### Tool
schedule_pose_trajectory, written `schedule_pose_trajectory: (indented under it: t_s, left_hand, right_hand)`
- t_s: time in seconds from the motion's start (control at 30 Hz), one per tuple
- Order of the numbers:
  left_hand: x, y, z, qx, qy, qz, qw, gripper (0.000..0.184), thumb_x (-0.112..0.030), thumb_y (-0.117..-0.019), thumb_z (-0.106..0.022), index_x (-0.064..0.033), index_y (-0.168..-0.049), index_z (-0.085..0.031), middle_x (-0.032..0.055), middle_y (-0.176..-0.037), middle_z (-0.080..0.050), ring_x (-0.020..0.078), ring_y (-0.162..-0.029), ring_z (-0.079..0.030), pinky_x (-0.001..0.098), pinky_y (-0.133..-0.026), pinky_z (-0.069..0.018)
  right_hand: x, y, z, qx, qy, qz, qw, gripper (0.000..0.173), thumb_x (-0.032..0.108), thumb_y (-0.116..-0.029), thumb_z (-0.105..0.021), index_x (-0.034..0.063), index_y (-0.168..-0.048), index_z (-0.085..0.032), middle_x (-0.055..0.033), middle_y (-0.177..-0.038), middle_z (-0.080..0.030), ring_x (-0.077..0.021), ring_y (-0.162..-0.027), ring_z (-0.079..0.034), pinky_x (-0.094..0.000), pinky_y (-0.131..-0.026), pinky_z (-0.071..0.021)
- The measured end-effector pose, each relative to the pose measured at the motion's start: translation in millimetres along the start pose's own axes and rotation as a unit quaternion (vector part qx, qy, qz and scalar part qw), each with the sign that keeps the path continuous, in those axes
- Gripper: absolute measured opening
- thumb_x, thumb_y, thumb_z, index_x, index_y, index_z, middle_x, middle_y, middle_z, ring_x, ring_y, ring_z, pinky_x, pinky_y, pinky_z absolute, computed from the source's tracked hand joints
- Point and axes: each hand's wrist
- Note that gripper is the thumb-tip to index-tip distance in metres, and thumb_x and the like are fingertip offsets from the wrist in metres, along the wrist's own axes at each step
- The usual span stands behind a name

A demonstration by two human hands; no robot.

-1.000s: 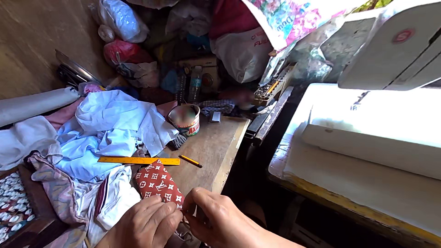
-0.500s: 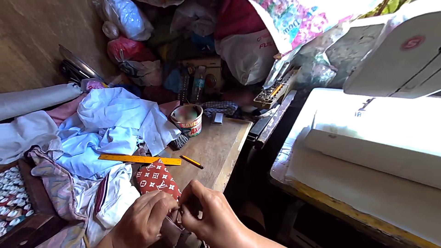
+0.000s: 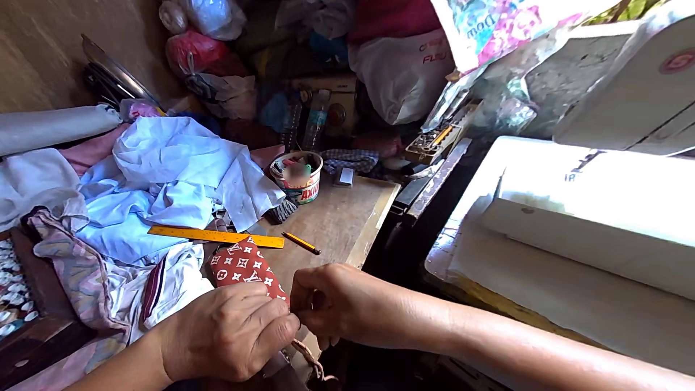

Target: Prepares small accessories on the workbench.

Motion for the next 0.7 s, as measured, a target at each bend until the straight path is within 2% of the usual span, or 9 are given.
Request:
schedule_pose_trajectory:
  t_s: [0.2, 0.33, 0.43, 0.53, 0.6, 0.7]
  left_hand:
    - [4, -1, 1, 0.015, -0.007, -0.009, 1.000, 0.019, -0.004, -0.1057, -0.040, -0.0039, -0.097, -0.058, 0.0075, -0.073, -0.058, 0.0181, -0.058, -0.050, 0.0301, -0.054, -0.0383]
    - [3, -4, -2, 0.017, -0.014, -0.018, 1.000, 0.020, -0.003, -0.1047, -0.040, -0.0034, -0.096, -0.058, 0.0071, -0.071, -0.057, 0.0181, -0.057, -0.049, 0.0305, -0.053, -0.0373]
    - [4, -6, -3, 0.019, -0.020, -0.018, 0.999, 0.020, -0.003, -0.1048, -0.040, -0.0038, -0.096, -0.058, 0.0071, -0.072, -0.058, 0.0180, -0.058, -0.049, 0.0306, -0.054, -0.0376]
    - [1, -7, -2, 0.023, -0.003, -0.013, 1.000, 0.020, -0.005, -0.1047, -0.040, -0.0041, -0.093, -0.057, 0.0070, -0.070, -0.055, 0.0184, -0.057, -0.048, 0.0319, -0.054, -0.0352]
    - [0, -5, 0, 0.029, 0.000, -0.006, 1.000, 0.019, -0.006, -0.1046, -0.042, -0.0037, -0.094, -0.058, 0.0085, -0.073, -0.059, 0.0196, -0.059, -0.051, 0.0333, -0.055, -0.0373]
    - [2, 0, 0, 0.028, -0.006, 0.016, 0.999, 0.018, -0.010, -0.1050, -0.043, -0.0029, -0.097, -0.057, 0.0108, -0.077, -0.060, 0.0217, -0.061, -0.051, 0.0354, -0.056, -0.0369]
  right_hand:
    - [-6, -1, -1, -0.019, -0.015, 0.011, 1.000, 0.010, 0.011, -0.1006, -0.064, 0.0021, -0.103, -0.065, -0.0018, -0.080, -0.066, -0.0018, -0.060, -0.063, -0.0175, -0.059, -0.0551]
    - [-6, 0, -6, -0.042, 0.005, -0.003, 0.999, 0.010, 0.011, -0.0982, -0.068, 0.0024, -0.100, -0.064, -0.0025, -0.078, -0.065, -0.0028, -0.059, -0.062, -0.0181, -0.058, -0.0542]
    - [-8, 2, -5, -0.067, 0.036, 0.019, 0.997, 0.010, 0.012, -0.0978, -0.068, 0.0024, -0.096, -0.065, -0.0020, -0.074, -0.064, -0.0019, -0.057, -0.060, -0.0174, -0.055, -0.0525]
    - [-10, 3, -11, -0.098, 0.062, 0.054, 0.992, 0.008, 0.009, -0.0935, -0.071, 0.0026, -0.092, -0.067, -0.0027, -0.069, -0.064, -0.0045, -0.054, -0.060, -0.0204, -0.052, -0.0522]
    - [-10, 1, -10, -0.075, 0.020, 0.035, 0.996, 0.012, 0.011, -0.0955, -0.071, 0.0002, -0.095, -0.066, -0.0055, -0.072, -0.064, -0.0079, -0.055, -0.062, -0.0243, -0.053, -0.0557]
    - [-4, 0, -10, -0.063, 0.002, 0.007, 0.998, 0.015, 0.013, -0.0955, -0.072, 0.0000, -0.094, -0.065, -0.0062, -0.071, -0.063, -0.0089, -0.056, -0.062, -0.0252, -0.053, -0.0544]
Point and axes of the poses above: each hand's wrist, its own y-axis away from the middle knuckle, its own z-axis out of the back of the hand, x = y × z
